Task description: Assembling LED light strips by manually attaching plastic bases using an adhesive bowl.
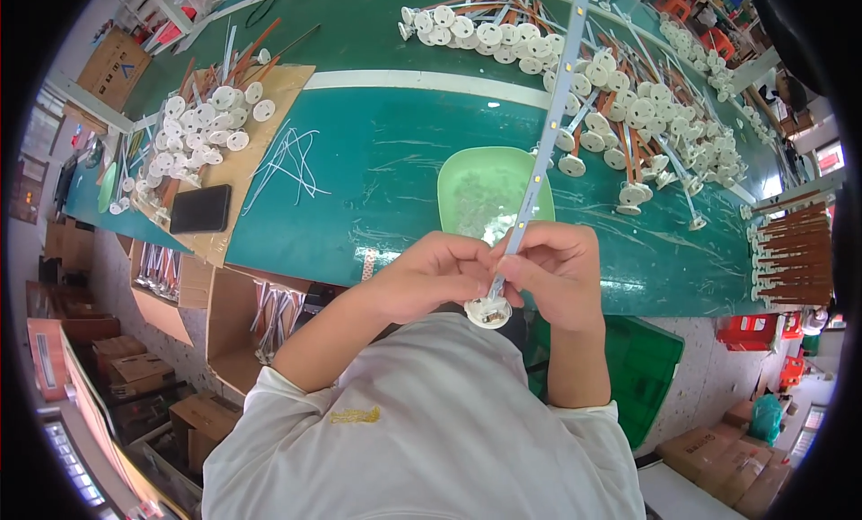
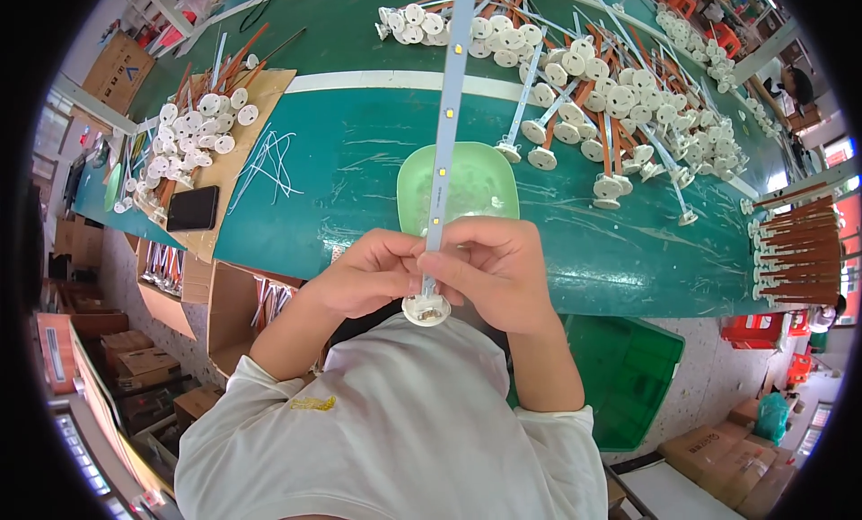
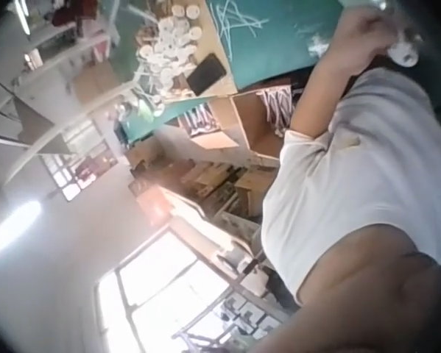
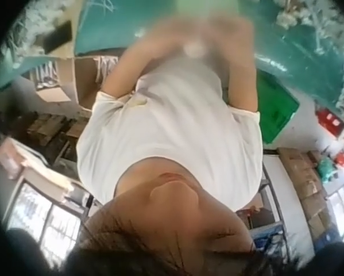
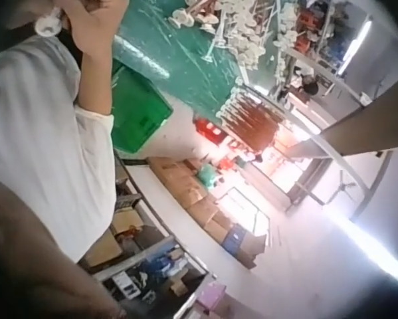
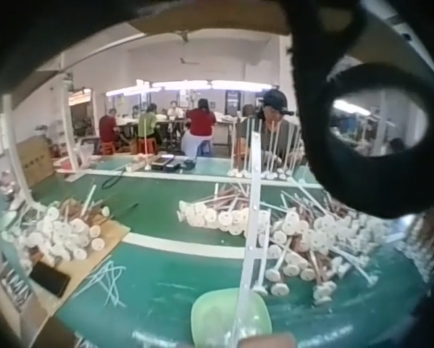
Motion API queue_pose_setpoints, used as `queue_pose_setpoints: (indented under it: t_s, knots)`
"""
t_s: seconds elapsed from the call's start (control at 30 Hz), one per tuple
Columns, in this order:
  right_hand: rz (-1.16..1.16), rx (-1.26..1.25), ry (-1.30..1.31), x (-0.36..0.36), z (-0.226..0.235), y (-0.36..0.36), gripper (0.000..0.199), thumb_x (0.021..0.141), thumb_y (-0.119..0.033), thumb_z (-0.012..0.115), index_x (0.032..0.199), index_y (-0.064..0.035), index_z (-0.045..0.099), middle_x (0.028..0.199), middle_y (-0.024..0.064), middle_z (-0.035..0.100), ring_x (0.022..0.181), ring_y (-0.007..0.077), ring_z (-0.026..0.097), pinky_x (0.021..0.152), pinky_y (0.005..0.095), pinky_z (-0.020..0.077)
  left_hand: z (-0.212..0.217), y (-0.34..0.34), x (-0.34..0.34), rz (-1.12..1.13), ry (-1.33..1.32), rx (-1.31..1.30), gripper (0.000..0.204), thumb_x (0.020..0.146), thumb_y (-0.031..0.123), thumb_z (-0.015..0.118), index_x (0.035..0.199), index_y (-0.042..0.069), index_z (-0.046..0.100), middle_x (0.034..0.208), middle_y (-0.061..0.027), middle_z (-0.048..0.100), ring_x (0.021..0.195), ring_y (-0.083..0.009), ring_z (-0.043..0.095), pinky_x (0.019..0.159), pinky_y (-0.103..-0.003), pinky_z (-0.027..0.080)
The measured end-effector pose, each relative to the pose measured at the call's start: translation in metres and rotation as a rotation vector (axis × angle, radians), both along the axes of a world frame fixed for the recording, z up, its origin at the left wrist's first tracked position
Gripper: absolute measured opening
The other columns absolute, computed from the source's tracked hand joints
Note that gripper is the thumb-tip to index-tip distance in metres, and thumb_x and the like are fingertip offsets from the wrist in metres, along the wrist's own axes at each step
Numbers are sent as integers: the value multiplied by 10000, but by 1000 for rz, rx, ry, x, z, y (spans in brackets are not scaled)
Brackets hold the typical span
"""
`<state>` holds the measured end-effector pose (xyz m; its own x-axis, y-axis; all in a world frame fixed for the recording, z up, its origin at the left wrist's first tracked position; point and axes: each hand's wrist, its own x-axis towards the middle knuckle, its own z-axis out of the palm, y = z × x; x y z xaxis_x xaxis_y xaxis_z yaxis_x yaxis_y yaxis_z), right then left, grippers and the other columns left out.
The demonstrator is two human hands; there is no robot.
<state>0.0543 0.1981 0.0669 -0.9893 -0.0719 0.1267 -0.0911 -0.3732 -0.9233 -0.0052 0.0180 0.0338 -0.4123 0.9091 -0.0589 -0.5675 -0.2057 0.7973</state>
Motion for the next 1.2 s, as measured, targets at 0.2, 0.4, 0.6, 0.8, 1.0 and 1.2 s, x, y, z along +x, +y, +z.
queue_pose_setpoints:
  t_s: [0.2,0.4,0.6,0.8,1.0,1.2]
  knots:
    - [-50,13,-72,0,0,-4,102,808,81,637,906,99,660,815,174,676,553,125,597,423,212,435,-3,1,3,47,-20,78,355,884,-9,537,1235,-62,528,1109,-182,634,1051,-291,634,913,-388,492]
    - [-43,3,-44,2,-4,-5,111,814,75,647,922,97,658,829,169,681,566,121,596,429,215,437,-2,0,4,60,34,82,282,913,45,542,1188,-20,543,1070,-144,642,1032,-212,621,882,-316,476]
    - [-39,9,-21,-1,-9,-4,78,824,71,637,899,92,646,828,177,681,563,124,592,434,215,435,-9,-3,-1,37,21,85,320,926,38,523,1229,-58,487,1097,-186,632,1048,-241,625,876,-334,494]
    - [-45,23,-38,-3,-10,-3,66,830,68,628,891,89,641,820,182,679,558,122,588,428,216,434,-7,-1,-2,29,26,39,295,939,56,516,1214,-50,488,1087,-184,635,1032,-231,628,872,-331,493]
    - [-54,20,-73,-2,-11,-4,76,829,72,625,901,94,638,822,185,680,541,116,579,418,212,429,-8,0,1,55,43,45,133,972,113,503,1062,18,531,1033,-133,645,1012,-193,618,837,-283,464]
    - [-57,10,-95,-1,-12,-5,85,829,71,627,909,98,636,826,187,681,529,114,576,411,209,425,-6,0,3,57,26,30,148,974,120,503,1074,12,523,1042,-146,641,1033,-215,621,881,-315,469]
